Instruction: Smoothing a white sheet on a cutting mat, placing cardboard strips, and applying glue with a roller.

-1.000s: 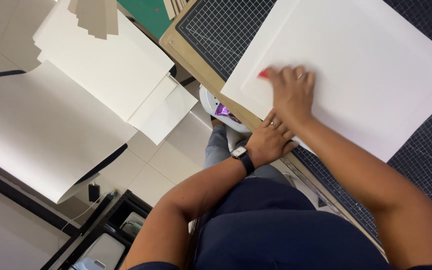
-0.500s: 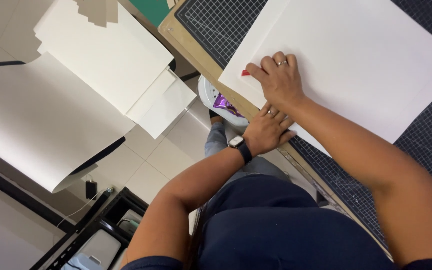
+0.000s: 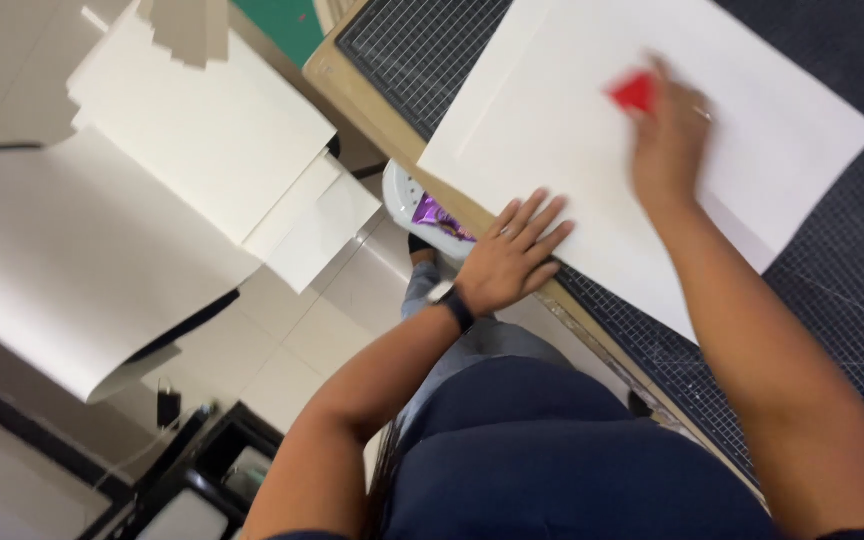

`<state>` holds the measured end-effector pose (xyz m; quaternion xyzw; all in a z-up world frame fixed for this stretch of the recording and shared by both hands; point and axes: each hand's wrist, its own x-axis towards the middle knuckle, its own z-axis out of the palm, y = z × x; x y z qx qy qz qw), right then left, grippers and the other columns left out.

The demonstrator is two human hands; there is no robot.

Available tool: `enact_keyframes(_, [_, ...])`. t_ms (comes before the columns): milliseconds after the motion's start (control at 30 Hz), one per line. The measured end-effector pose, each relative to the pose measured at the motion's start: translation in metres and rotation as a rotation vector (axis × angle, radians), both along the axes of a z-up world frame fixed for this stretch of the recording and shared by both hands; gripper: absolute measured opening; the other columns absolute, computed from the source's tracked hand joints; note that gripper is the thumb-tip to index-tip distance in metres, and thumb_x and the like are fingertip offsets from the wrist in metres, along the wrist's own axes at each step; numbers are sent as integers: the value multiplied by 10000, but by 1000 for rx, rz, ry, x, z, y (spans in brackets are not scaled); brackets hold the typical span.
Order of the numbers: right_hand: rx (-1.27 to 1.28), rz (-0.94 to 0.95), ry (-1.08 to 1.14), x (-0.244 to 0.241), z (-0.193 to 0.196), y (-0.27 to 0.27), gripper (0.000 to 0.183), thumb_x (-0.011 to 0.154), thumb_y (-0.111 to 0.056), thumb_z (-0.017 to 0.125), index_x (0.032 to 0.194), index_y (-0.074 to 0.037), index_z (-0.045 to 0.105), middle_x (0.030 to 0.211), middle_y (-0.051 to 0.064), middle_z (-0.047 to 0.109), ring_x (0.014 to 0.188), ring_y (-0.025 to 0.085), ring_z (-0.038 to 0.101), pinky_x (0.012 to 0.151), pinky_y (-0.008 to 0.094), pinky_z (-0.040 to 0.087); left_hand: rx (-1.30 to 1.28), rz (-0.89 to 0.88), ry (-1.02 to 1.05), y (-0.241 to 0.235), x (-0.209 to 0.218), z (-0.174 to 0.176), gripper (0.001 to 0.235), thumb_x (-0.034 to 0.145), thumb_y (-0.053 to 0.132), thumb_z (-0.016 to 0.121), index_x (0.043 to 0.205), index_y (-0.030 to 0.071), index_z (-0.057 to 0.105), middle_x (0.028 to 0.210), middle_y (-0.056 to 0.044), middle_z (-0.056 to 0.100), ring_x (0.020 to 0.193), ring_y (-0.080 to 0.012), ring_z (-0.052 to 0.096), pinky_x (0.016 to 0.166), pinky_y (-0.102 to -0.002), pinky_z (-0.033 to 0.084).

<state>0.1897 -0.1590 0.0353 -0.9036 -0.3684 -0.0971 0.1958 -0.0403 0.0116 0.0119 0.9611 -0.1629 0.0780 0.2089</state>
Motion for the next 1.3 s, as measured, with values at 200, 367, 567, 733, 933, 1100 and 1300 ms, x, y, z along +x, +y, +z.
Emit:
enact_keyframes(200, [-138,-845,-253,-72,-19,-270,581,954,-61,726,1500,-17,532,1217,278,653,1026,484,625,848,578,491,-214,160,27,-3,-52,13,647,1117,461,495,1655,214,234,1738,-59,154,1626,-332,119,1330,-557,154])
enact_keyframes(367, [-334,-1062,-264,-97,-9,-270,447,1057,-202,822,1474,-112,689,1260,207,497,1049,391,491,788,582,480,-603,539,113,-20,-72,33,639,1032,369,616,1561,110,369,1630,-207,297,1549,-432,242,1254,-590,257])
enact_keyframes(567, [34,-245,-124,-81,-29,-135,509,1029,-192,708,1518,-96,602,1540,289,480,1443,524,350,1168,588,258,-1573,838,638,-52,-57,30,981,935,338,755,1640,64,130,1563,-339,321,1429,-494,422,1144,-567,442])
enact_keyframes(733, [-58,-72,74,-168,4,-54,611,951,-383,702,1508,-168,569,1581,247,439,1462,554,317,1182,621,301,-1924,1014,657,-66,-63,17,634,952,265,766,1505,117,495,1395,-82,575,1242,-293,636,949,-448,597])
enact_keyframes(933, [-120,95,285,-210,47,-34,824,908,-622,649,1588,-210,433,1589,194,375,1495,443,312,1193,588,279,-2042,1235,514,-48,-62,61,339,830,133,873,1128,56,730,1043,-170,788,926,-307,777,790,-495,632])
enact_keyframes(1100, [-391,265,273,-221,121,-18,1100,727,-679,754,1580,-95,378,1595,252,355,1443,452,386,1084,604,386,-1922,1178,438,-49,-51,132,279,843,170,860,1035,31,714,955,-136,794,833,-221,764,713,-386,630])
enact_keyframes(1300, [-586,180,64,-196,174,-24,967,673,-395,809,1497,-14,474,1459,220,518,1328,420,526,875,515,523,-1849,868,251,-87,-18,147,344,977,232,733,1238,11,691,1127,-103,727,1011,-120,605,893,-351,542])
